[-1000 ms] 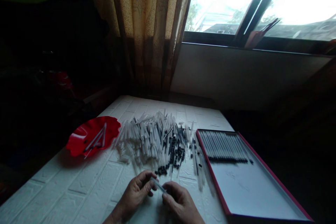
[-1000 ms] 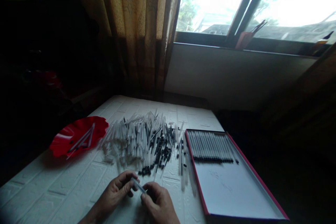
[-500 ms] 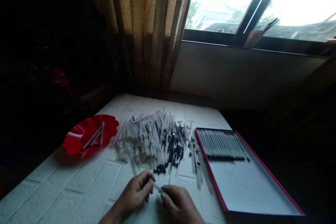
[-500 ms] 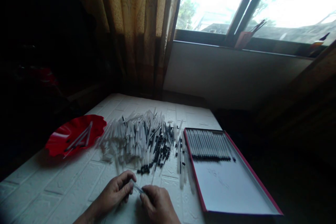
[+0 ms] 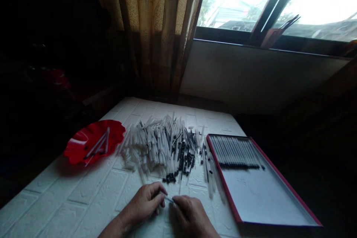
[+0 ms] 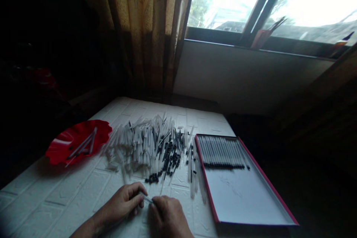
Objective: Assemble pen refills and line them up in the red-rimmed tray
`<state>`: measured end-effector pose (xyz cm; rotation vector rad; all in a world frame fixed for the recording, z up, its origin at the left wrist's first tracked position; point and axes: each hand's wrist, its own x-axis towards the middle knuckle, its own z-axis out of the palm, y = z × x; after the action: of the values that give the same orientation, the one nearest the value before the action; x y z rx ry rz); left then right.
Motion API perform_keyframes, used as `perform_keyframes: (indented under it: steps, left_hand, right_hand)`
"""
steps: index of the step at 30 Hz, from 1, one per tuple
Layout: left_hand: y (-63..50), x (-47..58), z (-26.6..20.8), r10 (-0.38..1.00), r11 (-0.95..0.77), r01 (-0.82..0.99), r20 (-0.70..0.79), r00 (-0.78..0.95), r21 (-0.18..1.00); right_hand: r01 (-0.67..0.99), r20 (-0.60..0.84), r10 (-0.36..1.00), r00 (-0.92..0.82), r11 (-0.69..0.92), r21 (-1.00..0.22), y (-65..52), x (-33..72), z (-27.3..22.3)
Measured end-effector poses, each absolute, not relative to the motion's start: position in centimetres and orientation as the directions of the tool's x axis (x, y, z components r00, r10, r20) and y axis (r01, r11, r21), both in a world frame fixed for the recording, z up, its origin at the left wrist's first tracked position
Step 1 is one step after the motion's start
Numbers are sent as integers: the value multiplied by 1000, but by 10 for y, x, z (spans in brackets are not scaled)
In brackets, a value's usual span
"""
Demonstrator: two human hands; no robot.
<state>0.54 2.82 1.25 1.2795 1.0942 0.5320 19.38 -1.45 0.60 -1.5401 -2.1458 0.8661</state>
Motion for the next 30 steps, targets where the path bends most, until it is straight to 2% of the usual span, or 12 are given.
perform_keyframes:
  steps: [19, 24, 30]
  left_hand:
    - [31, 11, 6, 846, 293, 219, -359, 395, 931]
    - [32, 11, 6, 843, 287, 204, -348, 410, 936]
    - [30, 9, 6, 858, 261, 171, -309, 411, 950]
  right_hand:
    - [765, -43, 960, -275, 192, -615, -15, 188, -3]
    - [730, -28, 967, -252, 171, -661, -15, 188, -4]
    - [658, 57, 973, -223, 193, -728, -18, 189, -9]
